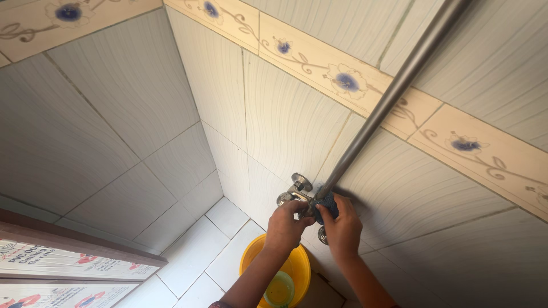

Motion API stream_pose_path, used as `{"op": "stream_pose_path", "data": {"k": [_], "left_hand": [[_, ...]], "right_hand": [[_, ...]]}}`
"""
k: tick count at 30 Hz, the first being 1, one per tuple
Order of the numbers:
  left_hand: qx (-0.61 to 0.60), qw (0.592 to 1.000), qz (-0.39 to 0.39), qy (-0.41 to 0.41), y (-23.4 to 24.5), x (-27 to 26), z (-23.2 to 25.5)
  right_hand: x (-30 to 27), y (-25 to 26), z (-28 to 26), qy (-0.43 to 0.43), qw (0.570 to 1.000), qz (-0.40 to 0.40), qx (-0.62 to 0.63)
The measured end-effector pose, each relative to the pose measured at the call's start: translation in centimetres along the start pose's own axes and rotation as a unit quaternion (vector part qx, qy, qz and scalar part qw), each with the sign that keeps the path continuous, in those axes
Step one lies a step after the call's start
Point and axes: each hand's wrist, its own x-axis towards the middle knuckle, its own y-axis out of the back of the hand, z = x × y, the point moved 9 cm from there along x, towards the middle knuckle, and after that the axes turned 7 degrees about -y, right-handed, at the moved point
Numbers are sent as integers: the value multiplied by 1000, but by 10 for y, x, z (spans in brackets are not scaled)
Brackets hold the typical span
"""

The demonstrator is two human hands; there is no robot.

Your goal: The person scrubs a shower faucet and vertical pipe with a blue scouring pad. They repeatedly wipe the metal surfaces while a yellow bucket sits on the floor below to catch drips.

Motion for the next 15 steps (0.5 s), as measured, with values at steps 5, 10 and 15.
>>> {"op": "stream_pose_path", "data": {"k": [5, 10, 15], "left_hand": [[-3, 1000, -6, 30, -4, -3, -6], [3, 1000, 10, 6, -1, 0, -5], [6, 1000, 8, -4, -4, 0, -6]], "right_hand": [[39, -27, 35, -107, 929, -276, 221], [38, -21, 28, -83, 955, -225, 177], [-1, -1, -3, -14, 998, 3, -58]]}}
